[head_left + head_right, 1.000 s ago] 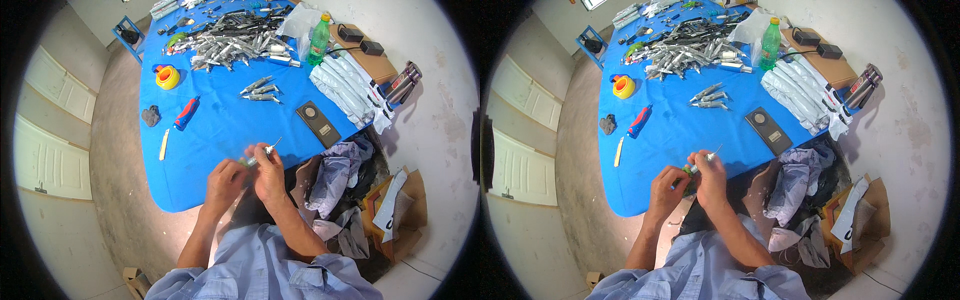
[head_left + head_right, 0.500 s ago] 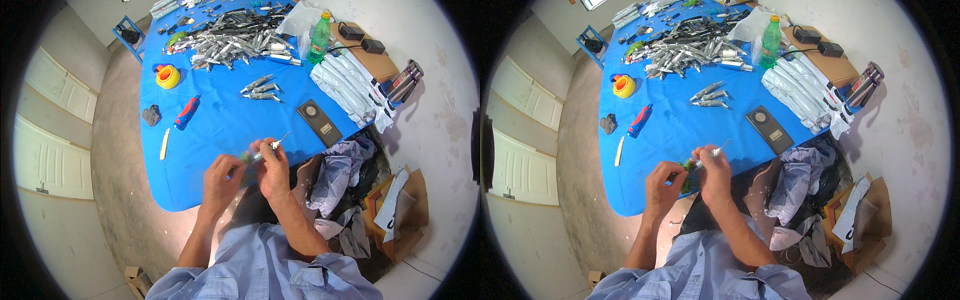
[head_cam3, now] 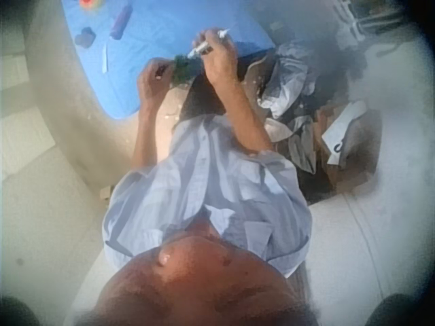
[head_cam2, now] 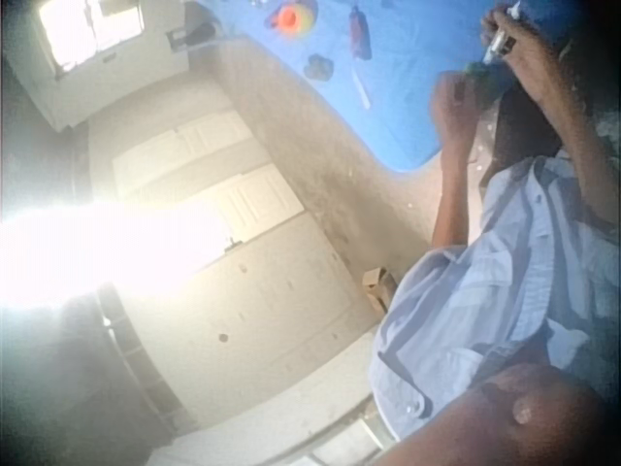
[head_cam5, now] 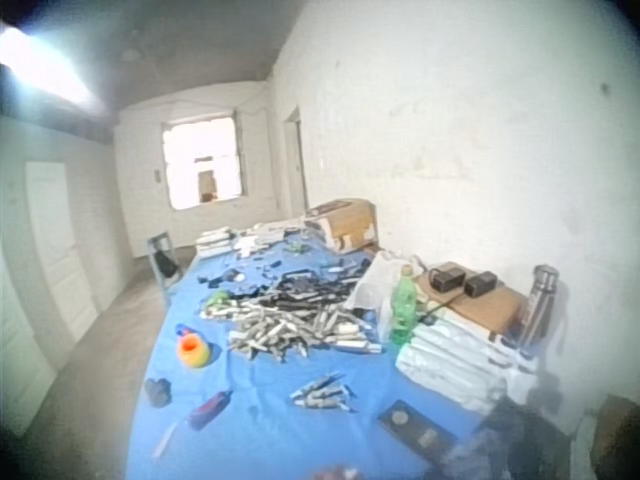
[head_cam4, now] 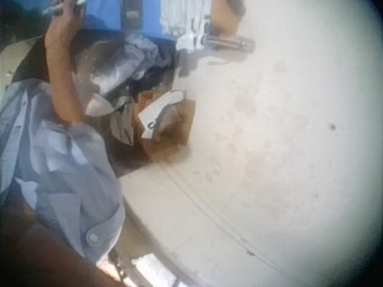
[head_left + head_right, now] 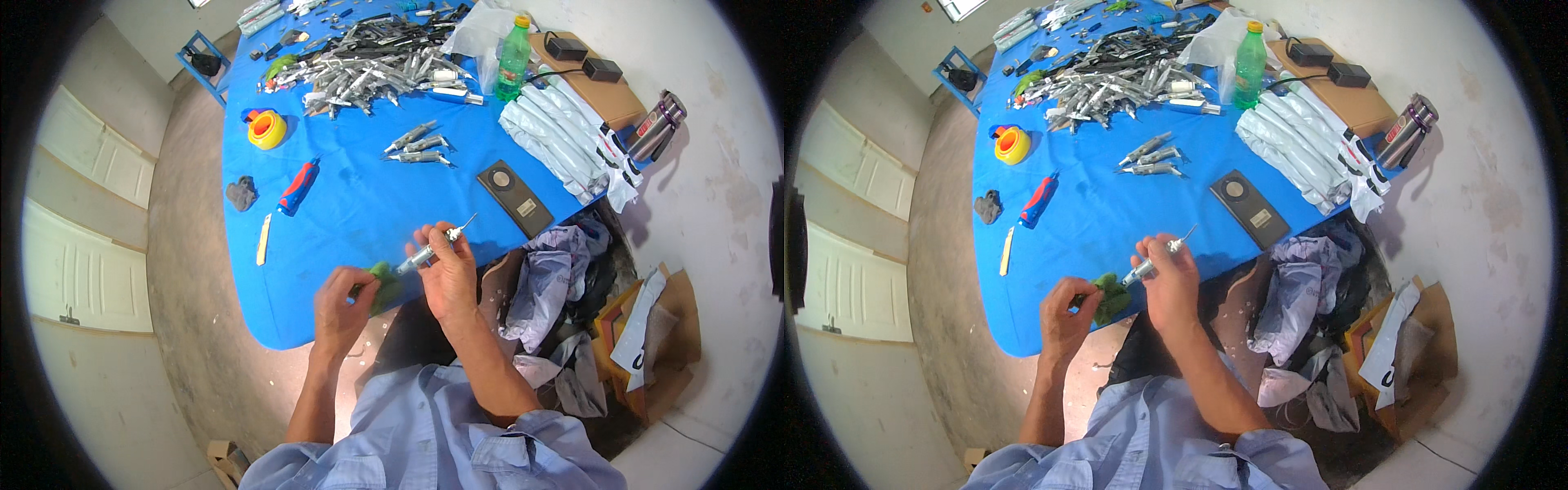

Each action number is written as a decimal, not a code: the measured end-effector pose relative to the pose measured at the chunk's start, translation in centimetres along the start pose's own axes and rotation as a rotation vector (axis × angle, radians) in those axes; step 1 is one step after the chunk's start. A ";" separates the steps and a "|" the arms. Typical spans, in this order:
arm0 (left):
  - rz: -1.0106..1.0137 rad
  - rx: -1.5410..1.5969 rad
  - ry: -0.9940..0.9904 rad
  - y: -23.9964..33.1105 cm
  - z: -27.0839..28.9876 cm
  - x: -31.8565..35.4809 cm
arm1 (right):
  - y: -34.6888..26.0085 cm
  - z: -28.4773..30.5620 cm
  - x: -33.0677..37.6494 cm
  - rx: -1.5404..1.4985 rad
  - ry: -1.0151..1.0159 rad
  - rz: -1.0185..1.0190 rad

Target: The person wipes a small metal component with a green cloth and inserts it into a larger cylindrical metal tool body by hand.

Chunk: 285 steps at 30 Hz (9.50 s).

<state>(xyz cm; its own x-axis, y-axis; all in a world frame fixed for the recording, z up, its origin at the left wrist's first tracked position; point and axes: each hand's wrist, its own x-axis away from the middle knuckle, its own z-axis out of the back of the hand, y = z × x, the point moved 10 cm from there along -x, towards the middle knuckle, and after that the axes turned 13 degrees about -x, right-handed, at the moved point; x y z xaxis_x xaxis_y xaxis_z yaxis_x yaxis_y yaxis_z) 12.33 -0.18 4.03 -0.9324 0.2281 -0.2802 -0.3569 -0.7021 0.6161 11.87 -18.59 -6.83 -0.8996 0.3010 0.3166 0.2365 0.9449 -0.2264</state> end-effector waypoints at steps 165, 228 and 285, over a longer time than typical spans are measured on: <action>-0.085 -0.316 0.337 -7.6 1.8 -9.0 | -3.5 -4.5 0.4 1.511 -0.319 0.982; 0.087 0.298 -0.133 1.4 -8.5 5.8 | -3.3 -0.1 7.3 0.681 -0.188 0.206; 0.370 0.261 -0.431 -2.5 -13.8 12.0 | 0.2 7.2 7.1 1.073 -0.221 -0.037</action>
<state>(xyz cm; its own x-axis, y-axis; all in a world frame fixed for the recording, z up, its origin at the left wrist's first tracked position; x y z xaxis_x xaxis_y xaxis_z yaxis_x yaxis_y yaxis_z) 2.83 -5.02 -10.98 -0.9163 0.2915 0.2745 0.0426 -0.6108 0.7906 2.94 -17.21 -11.23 -0.9708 0.1441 0.1919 -0.1384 0.3172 -0.9382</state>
